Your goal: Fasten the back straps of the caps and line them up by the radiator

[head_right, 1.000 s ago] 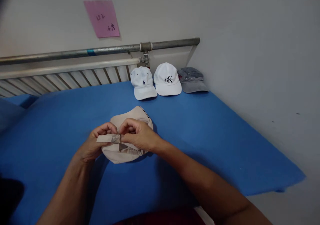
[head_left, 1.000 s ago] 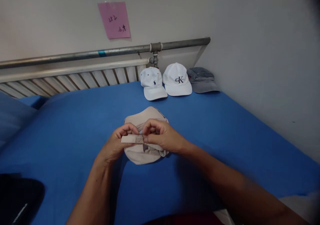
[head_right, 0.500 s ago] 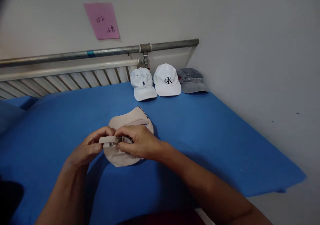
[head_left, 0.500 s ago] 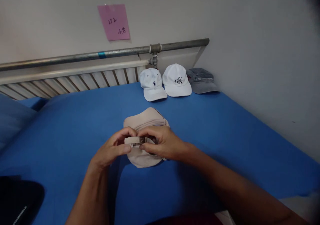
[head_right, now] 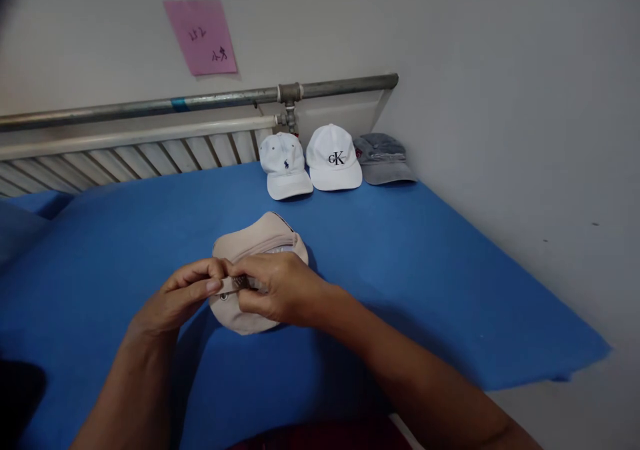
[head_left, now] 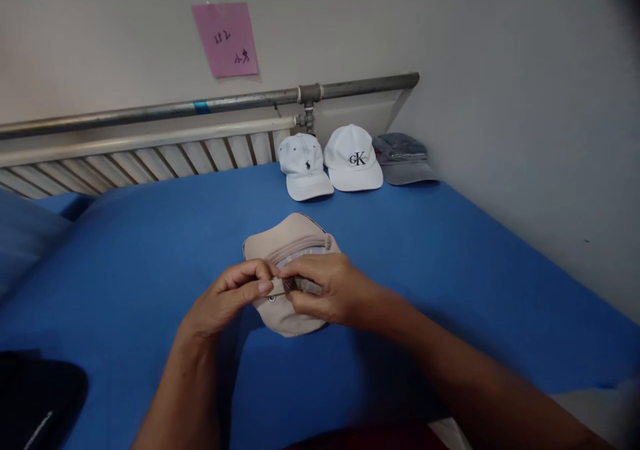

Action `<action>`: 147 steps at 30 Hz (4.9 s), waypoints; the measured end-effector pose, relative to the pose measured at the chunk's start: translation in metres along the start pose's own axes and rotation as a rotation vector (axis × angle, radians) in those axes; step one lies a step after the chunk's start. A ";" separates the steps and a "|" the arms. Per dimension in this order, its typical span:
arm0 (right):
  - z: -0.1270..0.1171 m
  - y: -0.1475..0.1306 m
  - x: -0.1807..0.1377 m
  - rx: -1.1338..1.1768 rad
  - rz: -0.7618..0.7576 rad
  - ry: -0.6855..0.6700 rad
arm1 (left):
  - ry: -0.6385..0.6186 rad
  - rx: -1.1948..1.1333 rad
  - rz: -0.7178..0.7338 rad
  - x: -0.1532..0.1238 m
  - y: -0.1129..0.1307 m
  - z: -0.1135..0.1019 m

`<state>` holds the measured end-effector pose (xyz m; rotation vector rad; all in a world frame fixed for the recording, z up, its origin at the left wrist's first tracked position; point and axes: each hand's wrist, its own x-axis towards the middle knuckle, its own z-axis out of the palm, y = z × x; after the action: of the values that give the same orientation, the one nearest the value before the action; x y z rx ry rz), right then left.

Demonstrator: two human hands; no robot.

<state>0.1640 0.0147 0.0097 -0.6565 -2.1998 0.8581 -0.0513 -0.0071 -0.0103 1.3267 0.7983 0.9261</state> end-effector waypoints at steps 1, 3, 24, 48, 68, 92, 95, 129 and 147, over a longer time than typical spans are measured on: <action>0.001 0.001 0.000 0.018 0.008 0.006 | 0.007 -0.010 -0.001 0.000 -0.001 0.000; 0.001 0.002 0.001 0.050 0.033 0.012 | 0.015 -0.028 -0.003 0.001 -0.002 0.001; -0.005 0.000 0.003 0.590 0.507 -0.259 | 0.002 -0.145 -0.011 0.001 -0.004 0.004; 0.006 0.002 0.001 0.487 0.428 -0.102 | 0.017 -0.058 -0.040 -0.003 0.004 0.002; -0.002 0.007 -0.004 0.514 0.317 -0.188 | -0.283 0.489 -0.256 0.001 0.015 0.007; 0.012 0.010 -0.004 0.097 0.155 0.217 | 0.164 -0.125 -0.030 -0.011 0.021 -0.005; 0.012 -0.002 -0.006 -0.175 -0.154 0.369 | 0.204 -0.119 -0.062 -0.007 0.024 0.004; 0.021 -0.001 -0.006 0.004 -0.132 0.330 | 0.248 -0.195 -0.117 -0.001 0.020 0.014; 0.020 -0.002 -0.004 -0.129 -0.120 0.373 | 0.307 -0.149 -0.170 0.001 0.022 0.021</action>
<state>0.1512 0.0032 -0.0016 -0.6774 -1.9422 0.4890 -0.0342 -0.0152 0.0141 0.9831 1.0400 1.0452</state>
